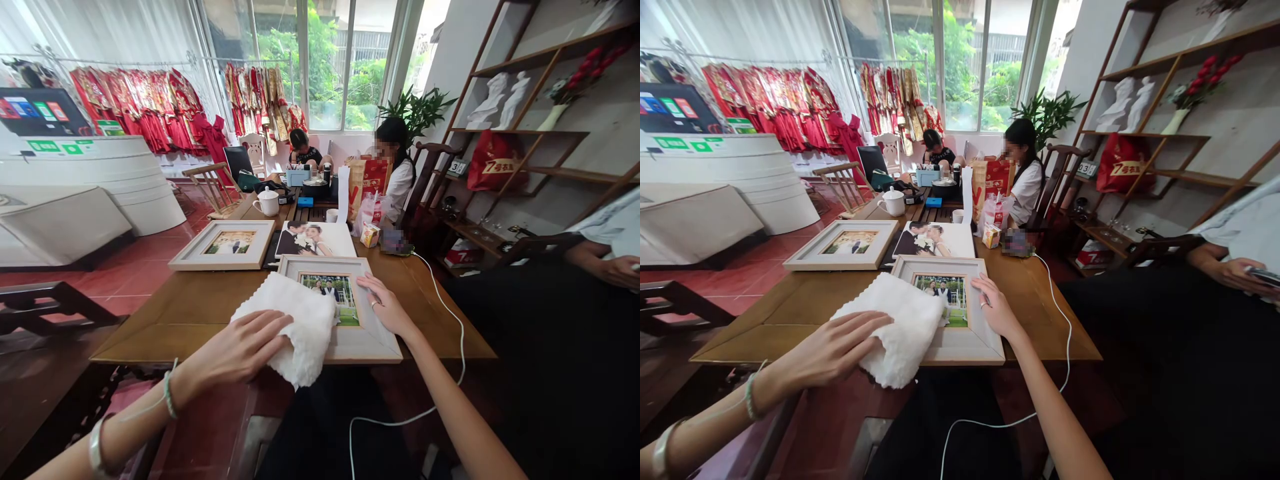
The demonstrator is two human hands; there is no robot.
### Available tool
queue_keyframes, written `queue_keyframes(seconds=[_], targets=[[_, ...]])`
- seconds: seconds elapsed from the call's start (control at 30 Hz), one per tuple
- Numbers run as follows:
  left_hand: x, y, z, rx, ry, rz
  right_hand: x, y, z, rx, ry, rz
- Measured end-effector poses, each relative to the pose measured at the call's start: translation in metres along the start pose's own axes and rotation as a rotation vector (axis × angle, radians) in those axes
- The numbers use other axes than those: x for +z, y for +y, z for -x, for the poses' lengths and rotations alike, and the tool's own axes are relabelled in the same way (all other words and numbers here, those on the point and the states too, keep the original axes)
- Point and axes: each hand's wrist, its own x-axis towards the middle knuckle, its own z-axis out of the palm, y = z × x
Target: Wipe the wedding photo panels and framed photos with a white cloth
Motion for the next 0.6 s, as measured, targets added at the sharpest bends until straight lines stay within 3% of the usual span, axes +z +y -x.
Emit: queue_keyframes(seconds=[0.1,0.23,0.33,0.47,0.6], targets=[[0.005,0.008,0.004,-0.112,-0.004,0.038,0.0,0.0,0.0,0.002,0.001,-0.009],[0.008,0.01,-0.016,-0.463,-0.255,0.17,0.0,-0.002,0.0,0.015,-0.015,-0.01],[0.012,0.004,-0.038,-0.621,-0.385,0.151,0.0,-0.002,0.0,0.013,-0.011,-0.014],[0.03,-0.015,-0.058,-0.648,-0.35,0.106,0.0,-0.001,0.0,0.008,0.004,-0.032],[0.047,-0.036,-0.062,-0.483,-0.279,0.253,0.0,-0.001,0.0,0.018,-0.004,-0.025]])
